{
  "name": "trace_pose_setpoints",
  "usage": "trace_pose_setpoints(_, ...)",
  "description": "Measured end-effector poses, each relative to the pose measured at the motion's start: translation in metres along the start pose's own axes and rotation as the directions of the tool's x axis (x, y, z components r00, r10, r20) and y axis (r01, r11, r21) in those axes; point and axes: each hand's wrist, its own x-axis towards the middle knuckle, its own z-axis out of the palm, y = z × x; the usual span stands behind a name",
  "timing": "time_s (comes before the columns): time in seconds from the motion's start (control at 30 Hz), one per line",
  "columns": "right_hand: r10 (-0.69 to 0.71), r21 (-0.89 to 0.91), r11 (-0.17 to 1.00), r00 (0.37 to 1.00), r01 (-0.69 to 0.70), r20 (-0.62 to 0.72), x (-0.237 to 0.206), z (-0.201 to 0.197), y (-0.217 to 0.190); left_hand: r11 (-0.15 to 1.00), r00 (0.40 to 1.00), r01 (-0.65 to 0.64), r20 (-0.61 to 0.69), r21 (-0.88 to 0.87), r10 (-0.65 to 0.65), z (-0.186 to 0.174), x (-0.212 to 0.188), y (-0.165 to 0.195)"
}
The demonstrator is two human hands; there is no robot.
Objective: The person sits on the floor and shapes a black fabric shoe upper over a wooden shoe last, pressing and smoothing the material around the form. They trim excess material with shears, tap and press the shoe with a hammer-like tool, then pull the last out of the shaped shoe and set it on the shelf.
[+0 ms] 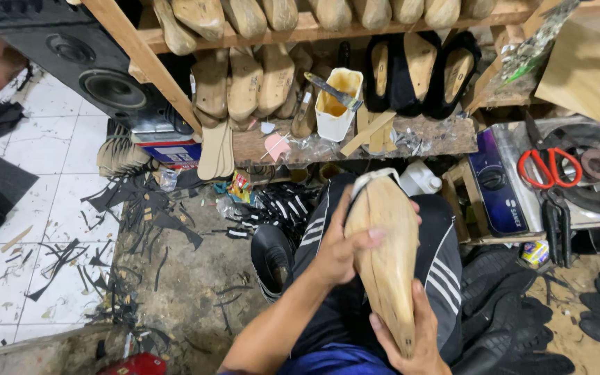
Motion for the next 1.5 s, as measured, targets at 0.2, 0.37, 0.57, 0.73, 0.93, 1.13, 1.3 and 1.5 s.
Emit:
trace_pose_setpoints(0.2, 0.332, 0.223, 0.91, 0.936, -0.35, 0.116, 0.064, -0.011, -0.044, 0.97, 0.948, 0.141, -0.254, -0.199, -0.19, -0.077, 0.046, -0.005)
trace_pose_setpoints(0.37, 0.318, 0.62, 0.665, 0.909, -0.417, 0.27, 0.1, -0.003, -0.063, 0.912, 0.9, 0.074, -0.367, -0.402, -0.235, -0.138, 0.07, 0.0)
trace_pose_setpoints(0.57, 0.289, 0.651, 0.637, 0.91, -0.414, 0.296, 0.115, 0.006, -0.067, 0.815, 0.899, 0.079, -0.312, -0.575, -0.307, -0.157, 0.068, 0.001)
trace_pose_setpoints(0.73, 0.29, 0.624, 0.658, 0.906, -0.422, 0.308, 0.117, 0.006, -0.067, 0.826, 0.867, 0.061, -0.381, -0.56, -0.322, -0.164, 0.067, -0.004)
trace_pose_setpoints(0.93, 0.282, 0.617, 0.67, 0.91, -0.413, 0.303, 0.119, 0.005, -0.063, 0.842, 0.897, 0.074, -0.334, -0.534, -0.29, -0.169, 0.068, -0.009)
trace_pose_setpoints(1.13, 0.296, 0.375, 0.846, 0.918, -0.38, 0.263, 0.109, 0.0, -0.058, 0.939, 0.906, 0.03, -0.389, -0.341, -0.17, -0.136, 0.063, 0.003)
trace_pose_setpoints(1.3, 0.181, -0.106, 0.979, 0.98, -0.172, 0.079, 0.092, 0.017, -0.044, 0.998, 0.964, -0.019, -0.267, -0.067, 0.001, -0.079, 0.043, 0.012)
trace_pose_setpoints(1.5, 0.125, -0.09, 0.988, 0.992, -0.125, -0.006, 0.062, 0.021, -0.019, 0.994, 0.982, -0.027, -0.183, 0.107, 0.046, -0.029, 0.026, 0.019)
